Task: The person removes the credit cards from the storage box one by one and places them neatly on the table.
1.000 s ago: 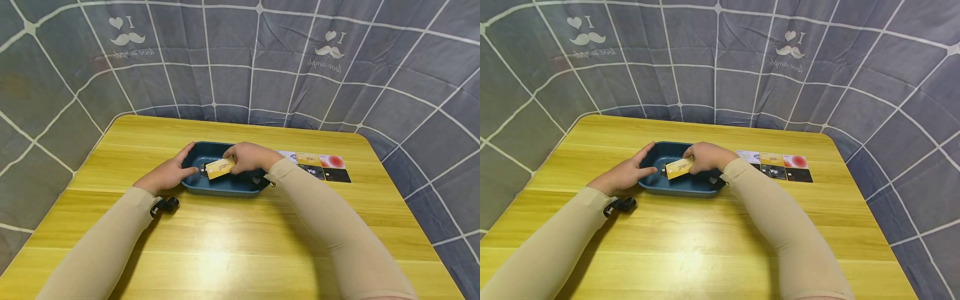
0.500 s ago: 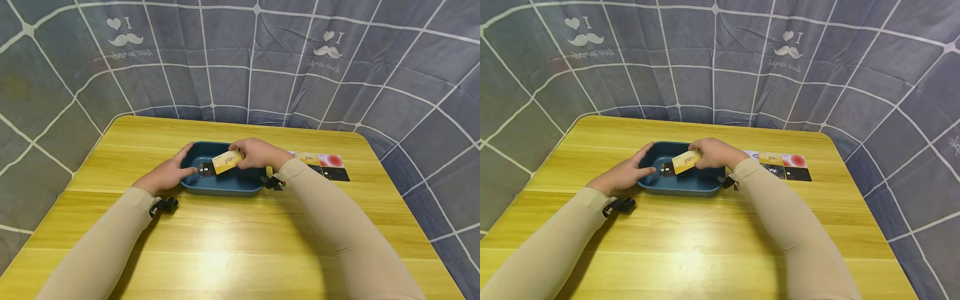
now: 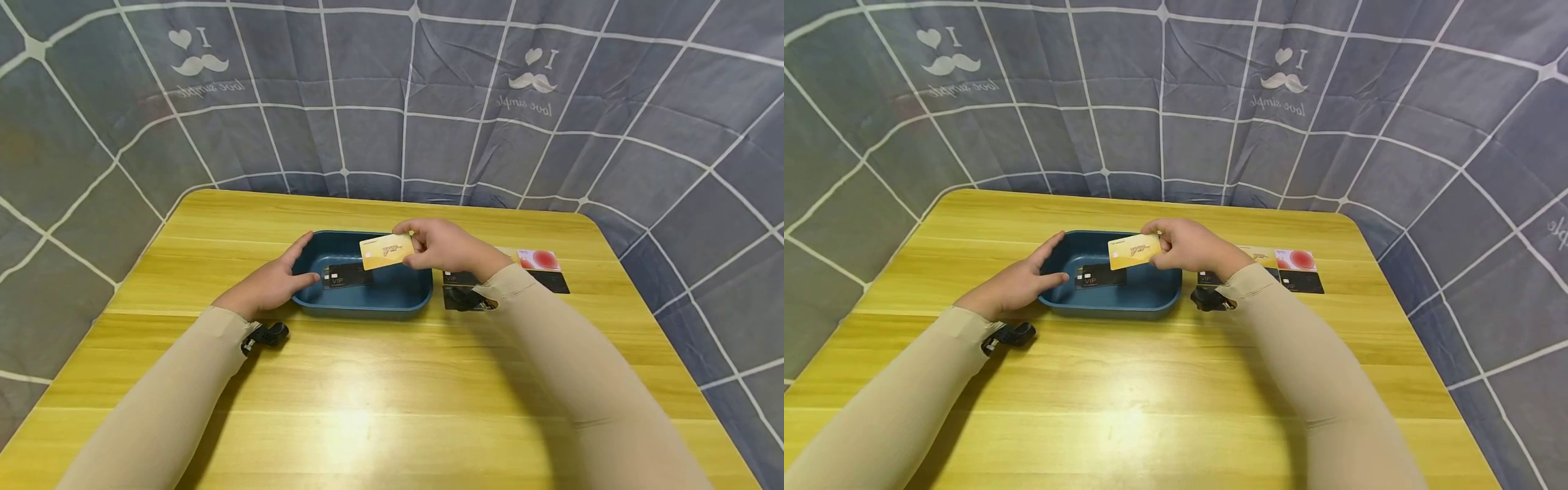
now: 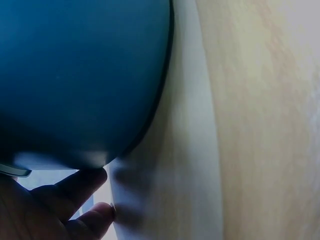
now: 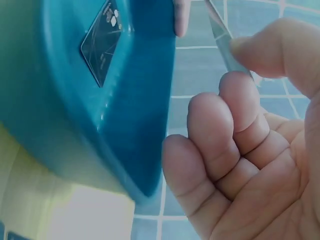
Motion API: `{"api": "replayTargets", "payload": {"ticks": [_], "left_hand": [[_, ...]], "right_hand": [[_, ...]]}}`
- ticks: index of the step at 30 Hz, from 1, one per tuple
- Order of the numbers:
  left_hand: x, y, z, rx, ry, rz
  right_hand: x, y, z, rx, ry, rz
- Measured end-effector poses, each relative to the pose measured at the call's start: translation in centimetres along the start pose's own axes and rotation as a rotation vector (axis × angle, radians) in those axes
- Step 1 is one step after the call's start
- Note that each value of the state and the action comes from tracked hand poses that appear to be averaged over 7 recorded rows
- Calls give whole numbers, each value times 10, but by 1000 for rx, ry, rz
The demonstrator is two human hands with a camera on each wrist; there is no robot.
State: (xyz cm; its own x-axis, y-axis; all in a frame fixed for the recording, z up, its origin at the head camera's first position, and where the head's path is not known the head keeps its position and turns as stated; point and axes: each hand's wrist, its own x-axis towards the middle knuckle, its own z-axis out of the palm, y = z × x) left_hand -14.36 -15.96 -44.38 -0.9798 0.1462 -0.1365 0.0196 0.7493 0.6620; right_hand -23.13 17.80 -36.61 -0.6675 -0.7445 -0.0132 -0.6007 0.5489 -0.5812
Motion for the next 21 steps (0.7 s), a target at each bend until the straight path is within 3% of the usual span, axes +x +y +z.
{"api": "replayTargets", "payload": {"ticks": [8,21], "left_hand": [[0,1,-1,-6,-14,0],[1,-3,-1,-29,-27,3]], "right_hand": [[-24,25,-12,70,60,23],[-73,83,-37,320,147,139]]}}
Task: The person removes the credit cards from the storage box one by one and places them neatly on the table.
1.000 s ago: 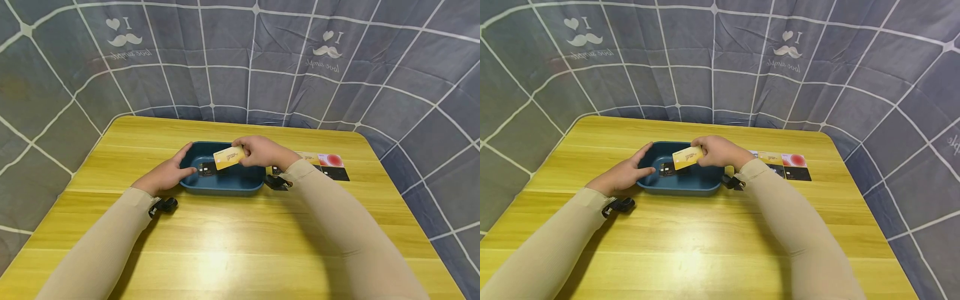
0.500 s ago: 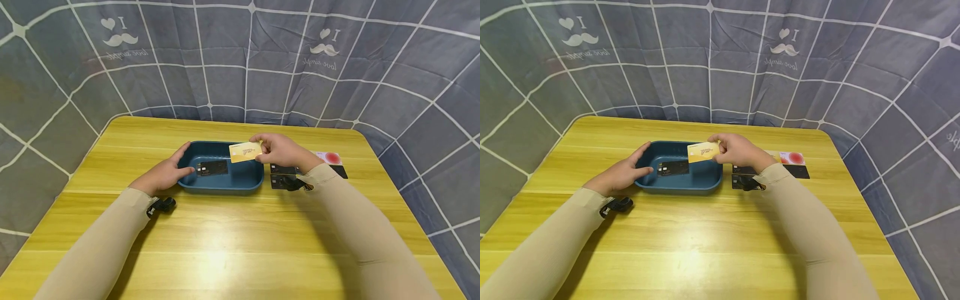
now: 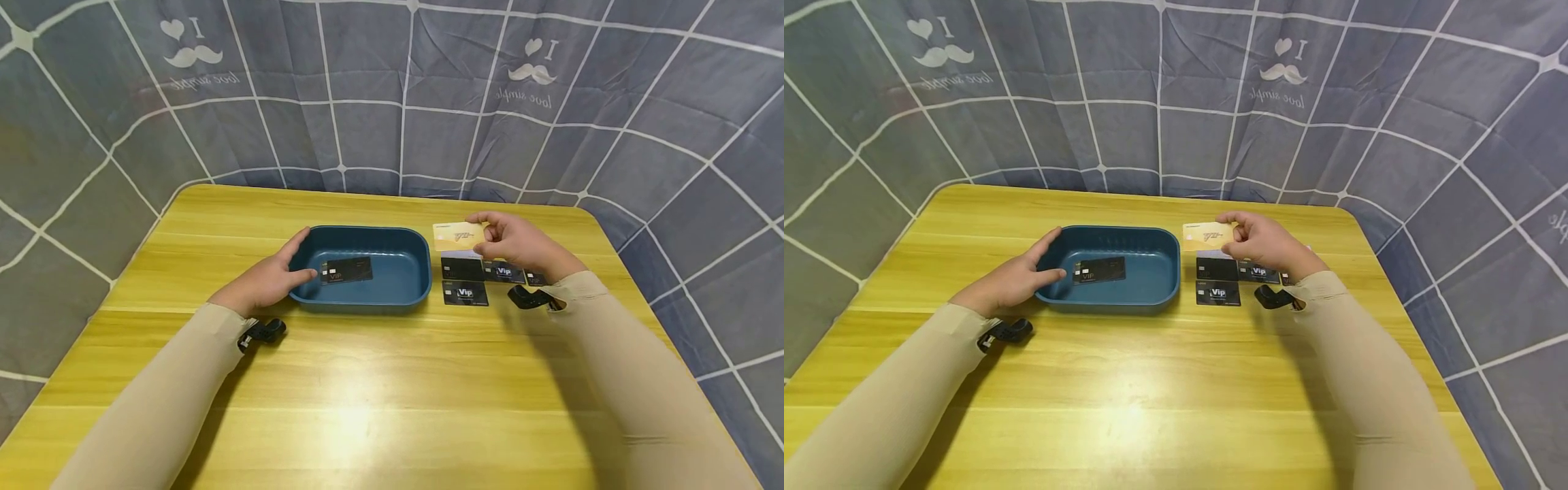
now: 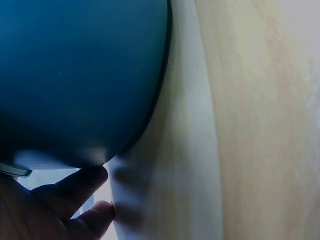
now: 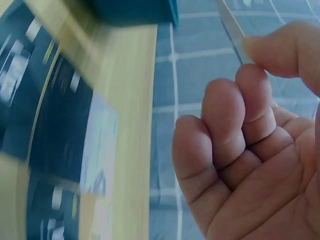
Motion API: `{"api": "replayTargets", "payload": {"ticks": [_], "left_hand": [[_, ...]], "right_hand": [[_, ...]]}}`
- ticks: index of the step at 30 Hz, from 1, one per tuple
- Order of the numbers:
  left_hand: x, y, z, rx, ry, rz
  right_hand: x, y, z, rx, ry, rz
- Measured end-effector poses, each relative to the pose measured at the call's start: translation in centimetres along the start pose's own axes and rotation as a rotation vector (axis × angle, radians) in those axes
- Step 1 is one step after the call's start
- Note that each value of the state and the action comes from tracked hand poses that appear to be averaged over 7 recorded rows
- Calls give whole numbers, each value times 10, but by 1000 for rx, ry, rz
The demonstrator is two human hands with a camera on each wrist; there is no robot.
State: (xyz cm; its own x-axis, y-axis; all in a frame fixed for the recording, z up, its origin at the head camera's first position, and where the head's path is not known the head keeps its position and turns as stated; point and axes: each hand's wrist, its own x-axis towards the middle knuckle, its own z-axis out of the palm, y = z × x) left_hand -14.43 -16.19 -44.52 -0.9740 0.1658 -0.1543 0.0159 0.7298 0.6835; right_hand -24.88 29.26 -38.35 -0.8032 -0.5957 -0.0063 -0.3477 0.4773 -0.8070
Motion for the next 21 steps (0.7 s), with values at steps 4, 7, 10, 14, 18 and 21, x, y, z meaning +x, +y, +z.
{"api": "replayTargets", "payload": {"ticks": [4,7,10,14,18,21], "left_hand": [[0,0,0,4,-1,6],[-1,0,1,4,0,6],[-4,3,5,-1,3,2],[-8,5,9,-12,2,-1],[-12,8,13,-23,1,-4],[-16,11,16,-28,1,-3]], "right_hand": [[-14,14,-11,-43,12,31],[-26,24,-18,-79,9,48],[-40,36,-26,-56,-5,74],[-60,56,-36,35,-30,129],[-76,79,-40,64,-61,159],[-84,92,-41,54,-67,183]]}}
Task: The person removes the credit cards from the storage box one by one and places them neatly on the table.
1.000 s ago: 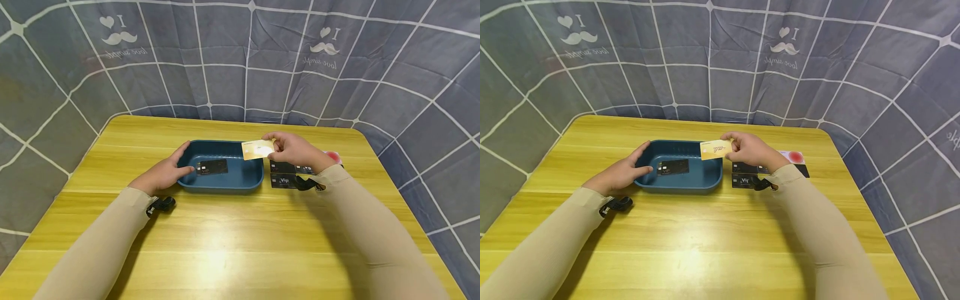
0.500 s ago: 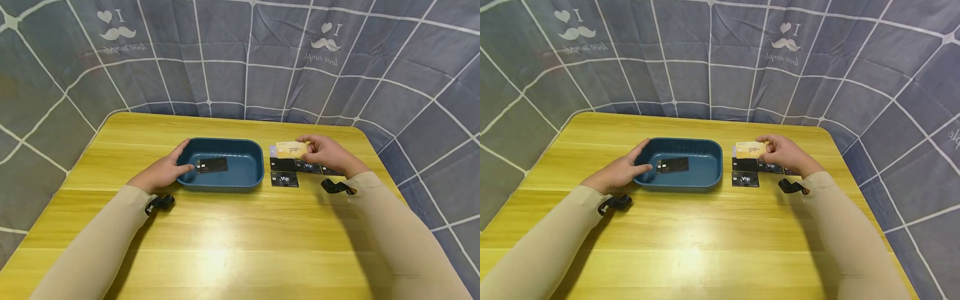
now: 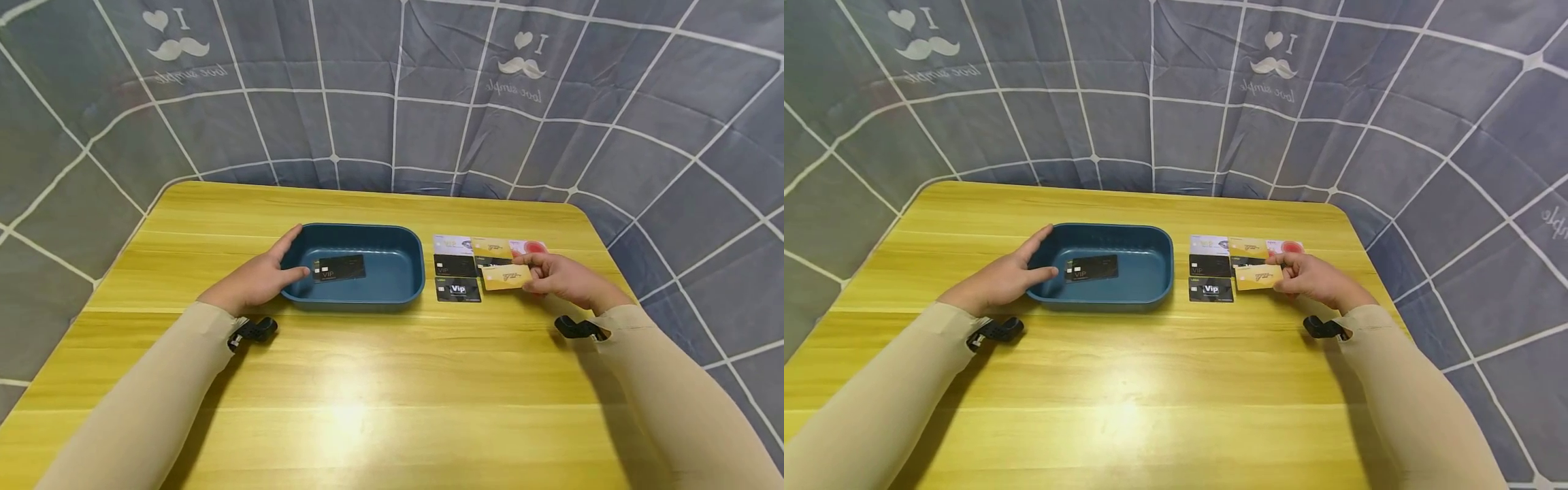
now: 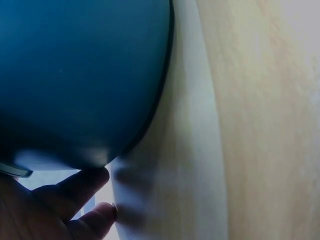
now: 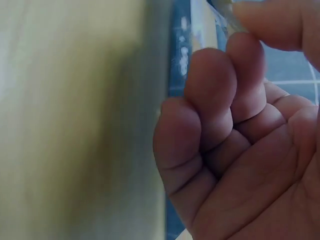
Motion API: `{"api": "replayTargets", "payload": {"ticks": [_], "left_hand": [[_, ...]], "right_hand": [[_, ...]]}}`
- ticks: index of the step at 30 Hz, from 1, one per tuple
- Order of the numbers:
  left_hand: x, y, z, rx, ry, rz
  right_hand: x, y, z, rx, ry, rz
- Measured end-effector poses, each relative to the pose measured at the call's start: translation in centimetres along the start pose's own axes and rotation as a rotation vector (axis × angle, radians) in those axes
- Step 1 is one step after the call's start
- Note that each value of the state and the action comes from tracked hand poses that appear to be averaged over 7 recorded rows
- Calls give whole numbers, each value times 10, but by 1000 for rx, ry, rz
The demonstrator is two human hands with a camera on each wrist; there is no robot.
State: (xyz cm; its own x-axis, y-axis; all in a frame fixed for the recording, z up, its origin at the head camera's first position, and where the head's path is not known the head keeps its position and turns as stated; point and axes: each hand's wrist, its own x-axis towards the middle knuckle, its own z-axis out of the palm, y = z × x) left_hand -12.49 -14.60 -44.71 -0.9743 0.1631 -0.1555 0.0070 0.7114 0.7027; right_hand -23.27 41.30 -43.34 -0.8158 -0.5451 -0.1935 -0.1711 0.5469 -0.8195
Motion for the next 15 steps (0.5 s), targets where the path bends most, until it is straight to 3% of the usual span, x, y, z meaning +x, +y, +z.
{"api": "replayTargets", "payload": {"ticks": [15], "left_hand": [[0,-1,1,14,3,8]], "right_hand": [[0,12,10,-212,27,28]]}}
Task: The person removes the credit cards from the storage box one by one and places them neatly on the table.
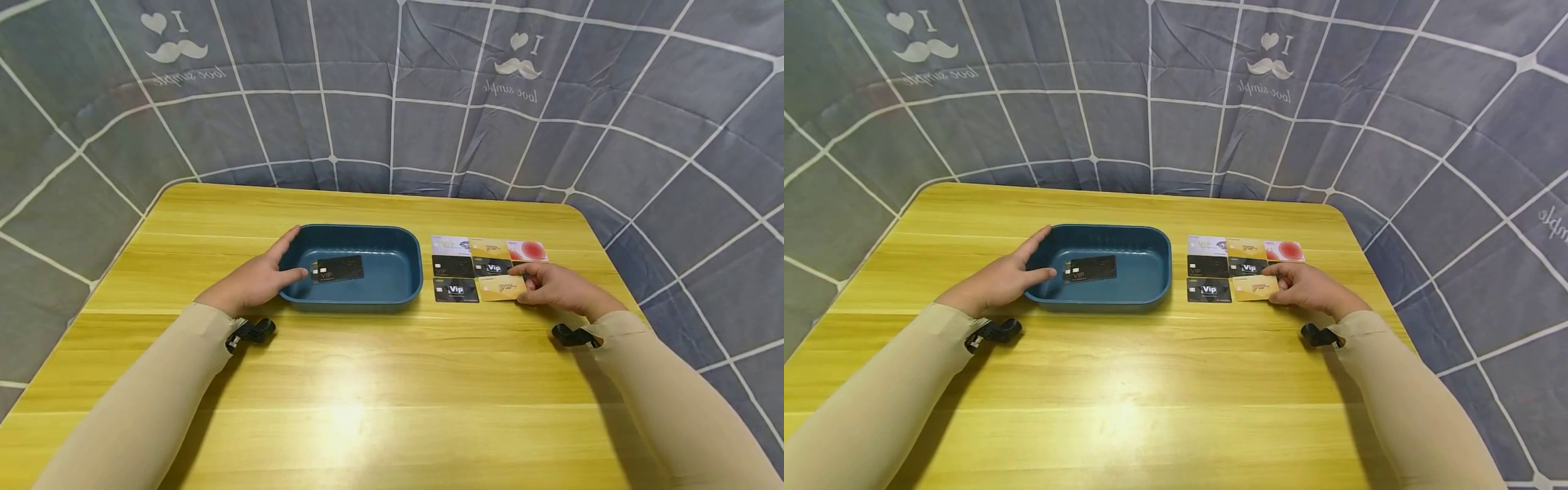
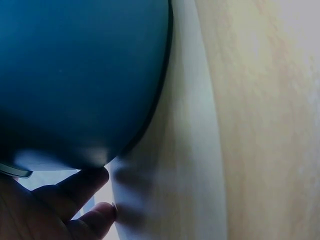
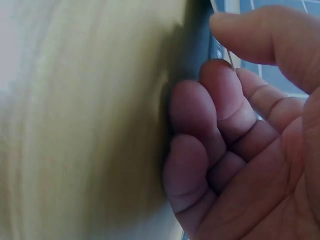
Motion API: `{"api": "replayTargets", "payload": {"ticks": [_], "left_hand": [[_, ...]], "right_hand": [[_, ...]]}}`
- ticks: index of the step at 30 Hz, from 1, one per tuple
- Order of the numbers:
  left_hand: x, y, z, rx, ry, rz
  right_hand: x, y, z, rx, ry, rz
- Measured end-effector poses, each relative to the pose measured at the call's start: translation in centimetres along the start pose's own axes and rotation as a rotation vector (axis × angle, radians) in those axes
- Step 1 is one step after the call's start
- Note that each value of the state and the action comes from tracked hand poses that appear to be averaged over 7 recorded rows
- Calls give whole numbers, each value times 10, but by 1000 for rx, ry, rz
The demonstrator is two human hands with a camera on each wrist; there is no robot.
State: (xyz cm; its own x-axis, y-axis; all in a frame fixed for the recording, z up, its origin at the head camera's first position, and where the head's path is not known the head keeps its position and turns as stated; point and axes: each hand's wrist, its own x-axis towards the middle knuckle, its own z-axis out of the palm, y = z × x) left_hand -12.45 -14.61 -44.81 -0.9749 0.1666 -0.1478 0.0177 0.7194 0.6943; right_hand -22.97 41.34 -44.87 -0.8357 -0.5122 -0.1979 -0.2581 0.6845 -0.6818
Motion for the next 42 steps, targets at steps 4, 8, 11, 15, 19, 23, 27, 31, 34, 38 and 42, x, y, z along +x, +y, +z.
{"api": "replayTargets", "payload": {"ticks": [4,8,11,15,19,23,27,31,34,38,42], "left_hand": [[-1,0,0,-2,1,-5],[-2,0,0,-6,-2,-10],[-2,0,-1,-1,0,-8],[-2,-1,-1,12,4,-9],[-2,-1,-1,15,3,-15],[-2,-1,-1,12,4,-19],[-3,-1,-1,12,6,-18],[-4,0,-2,10,7,-20],[-4,1,-2,-2,4,-22],[-3,3,-2,-15,-2,-16],[-3,4,-3,1,-1,-11]], "right_hand": [[3,0,3,-79,16,10],[4,-1,4,-130,15,35],[5,-1,5,-155,8,38],[6,-1,5,-172,6,37],[6,-1,6,-178,5,38],[6,-1,6,-187,2,35],[6,-1,6,-190,-3,35],[6,-2,6,-191,-15,35],[5,-3,5,-212,-18,39],[4,-3,4,-232,-14,58],[2,-3,3,-227,-17,67]]}}
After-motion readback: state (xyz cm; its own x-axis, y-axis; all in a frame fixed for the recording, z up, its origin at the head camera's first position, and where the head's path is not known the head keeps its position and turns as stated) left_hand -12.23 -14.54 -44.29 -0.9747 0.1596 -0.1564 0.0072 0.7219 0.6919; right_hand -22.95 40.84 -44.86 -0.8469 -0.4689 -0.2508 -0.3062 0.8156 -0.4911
